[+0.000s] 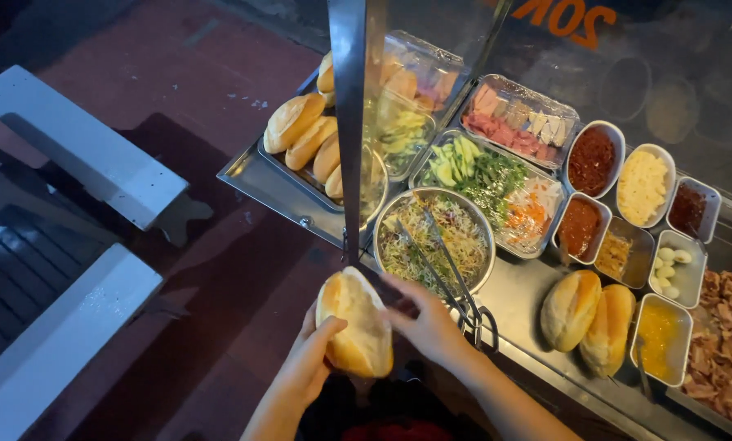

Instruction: Assembling a banh mi sandwich by cutting the bread roll with scissors and filling it with various ingredients like meat and vegetables using tongs and a spoon.

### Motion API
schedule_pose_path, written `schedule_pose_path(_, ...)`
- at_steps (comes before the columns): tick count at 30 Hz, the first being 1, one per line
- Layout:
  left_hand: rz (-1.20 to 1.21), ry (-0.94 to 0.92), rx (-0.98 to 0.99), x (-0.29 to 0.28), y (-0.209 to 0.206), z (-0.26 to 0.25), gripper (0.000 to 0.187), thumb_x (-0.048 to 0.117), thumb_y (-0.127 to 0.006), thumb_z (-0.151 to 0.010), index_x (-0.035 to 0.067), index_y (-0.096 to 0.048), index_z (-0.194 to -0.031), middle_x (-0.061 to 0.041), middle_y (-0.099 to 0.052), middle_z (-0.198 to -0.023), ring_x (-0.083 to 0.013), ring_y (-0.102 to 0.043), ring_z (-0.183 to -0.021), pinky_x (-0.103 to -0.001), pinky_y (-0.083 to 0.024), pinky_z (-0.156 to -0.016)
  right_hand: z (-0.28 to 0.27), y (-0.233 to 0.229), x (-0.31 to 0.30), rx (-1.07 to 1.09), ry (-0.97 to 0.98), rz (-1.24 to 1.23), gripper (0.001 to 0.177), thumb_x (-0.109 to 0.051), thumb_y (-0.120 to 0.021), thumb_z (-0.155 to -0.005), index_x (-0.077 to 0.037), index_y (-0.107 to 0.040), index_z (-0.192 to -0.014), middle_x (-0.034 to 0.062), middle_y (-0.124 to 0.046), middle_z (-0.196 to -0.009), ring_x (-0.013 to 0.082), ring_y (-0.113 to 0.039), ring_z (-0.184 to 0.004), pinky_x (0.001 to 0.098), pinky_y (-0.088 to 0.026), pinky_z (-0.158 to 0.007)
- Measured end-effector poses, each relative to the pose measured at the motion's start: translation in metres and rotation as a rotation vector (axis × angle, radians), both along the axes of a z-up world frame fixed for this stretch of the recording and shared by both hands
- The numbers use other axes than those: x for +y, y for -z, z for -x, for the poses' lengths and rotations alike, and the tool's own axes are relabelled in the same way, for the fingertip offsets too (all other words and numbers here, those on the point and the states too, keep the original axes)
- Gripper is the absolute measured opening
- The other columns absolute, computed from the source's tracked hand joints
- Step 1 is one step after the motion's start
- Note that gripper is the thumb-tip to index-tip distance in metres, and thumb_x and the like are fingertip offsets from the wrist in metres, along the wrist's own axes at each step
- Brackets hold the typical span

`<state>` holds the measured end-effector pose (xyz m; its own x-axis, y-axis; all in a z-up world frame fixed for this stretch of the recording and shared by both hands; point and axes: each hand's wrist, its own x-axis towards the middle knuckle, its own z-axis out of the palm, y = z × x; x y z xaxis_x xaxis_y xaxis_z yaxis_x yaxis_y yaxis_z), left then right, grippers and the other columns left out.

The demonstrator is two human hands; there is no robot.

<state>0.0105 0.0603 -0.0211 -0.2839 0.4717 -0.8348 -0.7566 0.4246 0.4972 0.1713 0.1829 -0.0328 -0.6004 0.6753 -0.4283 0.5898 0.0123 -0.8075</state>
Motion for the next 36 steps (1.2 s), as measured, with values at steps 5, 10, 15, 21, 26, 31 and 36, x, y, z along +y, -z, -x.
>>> schedule_pose_path(5,0.044,-0.083,0.005,0.002,0.0,0.0,0.08,0.01,-0.059,-0.086,0.033,-0.043,-0.161,-0.013,-0.063,-0.146,-0.0331,-0.062,-0.129,-0.046,-0.052,-0.09,-0.04,0.061,0.033,-0.119,0.182,-0.636,0.051,-0.044,-0.072,-0.093,-0.016,-0.07,-0.134,0.0131,-0.064,-0.134,0.0345,-0.053,-0.128,0.0518,-0.043,-0.109)
schedule_pose_path(10,0.098,-0.164,0.002,0.001,0.006,0.01,0.078,0.011,-0.06,-0.089,0.036,-0.042,-0.161,-0.014,-0.062,-0.147,-0.0358,-0.062,-0.125,-0.05,-0.051,-0.086,-0.083,0.099,0.044,-0.433,0.049,-0.682,0.055,-0.04,-0.068,-0.097,-0.018,-0.06,-0.146,0.014,-0.07,-0.124,0.0381,-0.055,-0.12,0.0501,-0.047,-0.105)
schedule_pose_path(15,0.126,-0.113,-0.012,0.001,-0.01,0.015,0.078,0.014,-0.057,-0.092,0.034,-0.037,-0.165,-0.014,-0.056,-0.153,-0.0351,-0.058,-0.135,-0.051,-0.051,-0.099,-0.074,-0.018,0.026,-0.372,0.265,-0.191,0.067,-0.02,-0.063,-0.1,-0.026,-0.035,-0.161,0.0106,-0.074,-0.12,0.0239,-0.075,-0.078,0.0425,-0.063,-0.07)
schedule_pose_path(21,0.113,-0.135,-0.013,-0.003,0.0,0.025,0.079,0.014,-0.057,-0.088,0.032,-0.039,-0.163,-0.015,-0.054,-0.152,-0.0373,-0.056,-0.134,-0.057,-0.052,-0.096,-0.156,0.013,0.059,-0.751,-0.203,-0.473,0.072,-0.054,-0.059,-0.096,-0.044,-0.033,-0.162,-0.0037,-0.055,-0.148,0.0157,-0.072,-0.106,0.035,-0.069,-0.091)
schedule_pose_path(26,0.168,-0.124,-0.047,-0.002,0.0,0.027,0.076,0.014,-0.057,-0.092,0.034,-0.038,-0.163,-0.015,-0.052,-0.156,-0.0366,-0.054,-0.137,-0.053,-0.049,-0.101,-0.189,0.051,0.077,-0.524,-0.313,-0.944,0.06,-0.049,-0.066,-0.094,-0.034,-0.055,-0.151,0.0012,-0.065,-0.125,0.0227,-0.07,-0.1,0.0461,-0.065,-0.069)
schedule_pose_path(31,0.191,-0.084,-0.068,-0.003,0.001,0.027,0.075,0.018,-0.058,-0.092,0.031,-0.037,-0.162,-0.014,-0.051,-0.157,-0.0356,-0.053,-0.139,-0.052,-0.047,-0.106,-0.17,0.053,0.074,-0.505,-0.204,-0.873,0.055,-0.046,-0.062,-0.097,-0.035,-0.057,-0.151,0.0023,-0.075,-0.121,0.026,-0.074,-0.094,0.047,-0.068,-0.071)
schedule_pose_path(36,0.205,-0.148,-0.092,-0.007,-0.002,0.029,0.069,0.017,-0.057,-0.092,0.028,-0.043,-0.159,-0.017,-0.055,-0.152,-0.0352,-0.056,-0.134,-0.051,-0.051,-0.101,-0.172,0.052,0.061,-0.284,0.093,-0.913,0.042,-0.033,-0.073,-0.094,-0.032,-0.074,-0.136,-0.0056,-0.082,-0.114,0.0135,-0.075,-0.071,0.0339,-0.058,-0.058)
